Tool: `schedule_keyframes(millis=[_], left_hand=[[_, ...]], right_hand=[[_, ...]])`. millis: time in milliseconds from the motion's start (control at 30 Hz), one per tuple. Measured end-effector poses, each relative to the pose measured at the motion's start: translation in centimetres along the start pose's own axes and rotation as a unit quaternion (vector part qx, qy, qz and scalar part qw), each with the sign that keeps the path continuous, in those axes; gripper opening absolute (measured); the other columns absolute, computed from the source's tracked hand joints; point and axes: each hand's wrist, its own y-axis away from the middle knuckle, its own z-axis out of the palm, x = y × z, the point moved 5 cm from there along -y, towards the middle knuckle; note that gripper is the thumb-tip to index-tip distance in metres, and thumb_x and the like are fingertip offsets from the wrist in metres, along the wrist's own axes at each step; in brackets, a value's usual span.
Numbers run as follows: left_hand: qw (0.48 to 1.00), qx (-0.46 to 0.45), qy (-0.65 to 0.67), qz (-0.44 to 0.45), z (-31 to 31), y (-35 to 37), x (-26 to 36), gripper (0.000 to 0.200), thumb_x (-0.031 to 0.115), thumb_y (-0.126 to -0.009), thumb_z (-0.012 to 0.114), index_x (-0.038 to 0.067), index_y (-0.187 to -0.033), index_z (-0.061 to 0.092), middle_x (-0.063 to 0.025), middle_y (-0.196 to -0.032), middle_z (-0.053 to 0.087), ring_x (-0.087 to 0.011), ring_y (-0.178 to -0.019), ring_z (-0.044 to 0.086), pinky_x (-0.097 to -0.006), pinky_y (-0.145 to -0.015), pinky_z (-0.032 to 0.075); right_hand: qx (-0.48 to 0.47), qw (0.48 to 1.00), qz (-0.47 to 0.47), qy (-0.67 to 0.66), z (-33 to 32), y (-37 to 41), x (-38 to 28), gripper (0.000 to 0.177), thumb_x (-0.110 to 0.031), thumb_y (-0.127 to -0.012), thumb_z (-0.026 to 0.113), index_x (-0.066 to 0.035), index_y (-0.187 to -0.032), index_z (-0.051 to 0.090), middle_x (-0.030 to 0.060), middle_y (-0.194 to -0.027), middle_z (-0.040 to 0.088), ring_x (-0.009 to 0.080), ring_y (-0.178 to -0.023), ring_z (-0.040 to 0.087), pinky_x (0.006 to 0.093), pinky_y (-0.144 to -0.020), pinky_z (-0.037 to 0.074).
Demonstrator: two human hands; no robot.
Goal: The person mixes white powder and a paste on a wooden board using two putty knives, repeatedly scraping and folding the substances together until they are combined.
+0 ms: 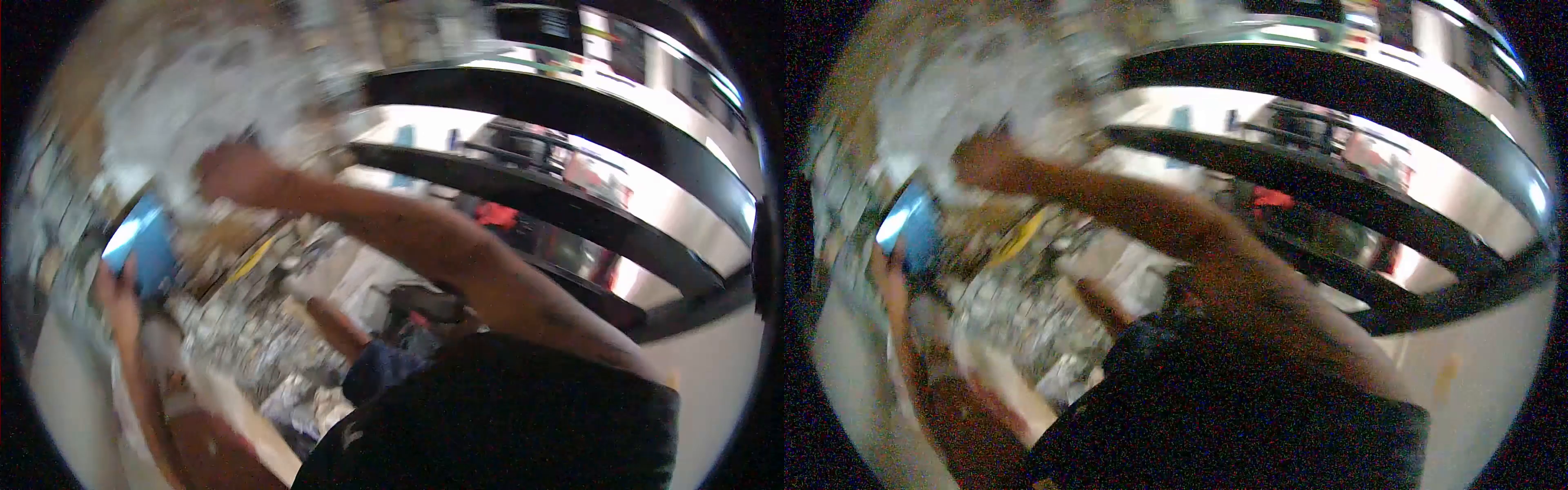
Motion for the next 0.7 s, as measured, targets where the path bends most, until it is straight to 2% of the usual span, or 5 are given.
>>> schedule_keyframes(millis=[167, 233, 433, 533, 700], left_hand=[[1.0, 0.014, -0.006, 0.024, 0.1, -0.2, 3.7, 0.024, 0.014, -0.082, 0.064, -0.001, -0.1, 0.058, -0.0039, -0.086, 0.062, -0.0109, -0.077, 0.054, -0.0265, -0.071, 0.044], [0.999, -0.001, 0.046, -0.01, 0.5, -0.4, 4.1, 0.022, 0.012, -0.083, 0.062, 0.0, -0.101, 0.058, -0.0042, -0.091, 0.062, -0.0118, -0.081, 0.055, -0.0261, -0.076, 0.044], [0.996, -0.021, 0.074, -0.036, 0.5, -0.7, 2.9, 0.022, 0.011, -0.084, 0.062, 0.0, -0.102, 0.056, -0.0037, -0.092, 0.061, -0.0119, -0.083, 0.056, -0.0257, -0.078, 0.044], [0.996, -0.033, 0.079, -0.031, 1.1, -0.1, 3.2, 0.022, 0.011, -0.084, 0.062, 0.001, -0.103, 0.056, -0.0034, -0.092, 0.062, -0.0118, -0.081, 0.056, -0.0259, -0.076, 0.044], [0.989, -0.015, 0.144, -0.009, 1.0, -0.7, 3.6, 0.019, 0.009, -0.083, 0.062, 0.0, -0.099, 0.057, -0.0023, -0.085, 0.062, -0.0086, -0.075, 0.054, -0.0241, -0.069, 0.044]], right_hand=[[0.096, 0.993, -0.058, -0.034, -0.2, 2.0, -0.2, 0.033, 0.003, -0.068, 0.052, -0.01, -0.097, 0.062, 0.0106, -0.11, 0.057, 0.0296, -0.106, 0.051, 0.0393, -0.091, 0.041], [-0.133, 0.987, 0.072, -0.053, -0.5, 0.4, 1.3, 0.033, 0.005, -0.065, 0.053, -0.007, -0.094, 0.062, 0.0125, -0.11, 0.057, 0.0289, -0.107, 0.051, 0.038, -0.091, 0.043], [0.109, 0.993, -0.045, -0.006, -1.0, 1.2, -0.6, 0.032, 0.005, -0.061, 0.055, -0.005, -0.091, 0.062, 0.0124, -0.103, 0.059, 0.0294, -0.102, 0.054, 0.0373, -0.087, 0.044], [-0.057, 0.997, 0.056, -0.018, -1.7, -0.5, 1.4, 0.033, 0.004, -0.061, 0.055, -0.006, -0.092, 0.062, 0.0112, -0.106, 0.059, 0.029, -0.103, 0.054, 0.0368, -0.088, 0.045], [0.086, 0.995, -0.038, 0.036, -2.3, -0.3, -1.4, 0.032, 0.005, -0.062, 0.054, -0.007, -0.09, 0.064, 0.0119, -0.101, 0.059, 0.0295, -0.099, 0.055, 0.038, -0.086, 0.046]])
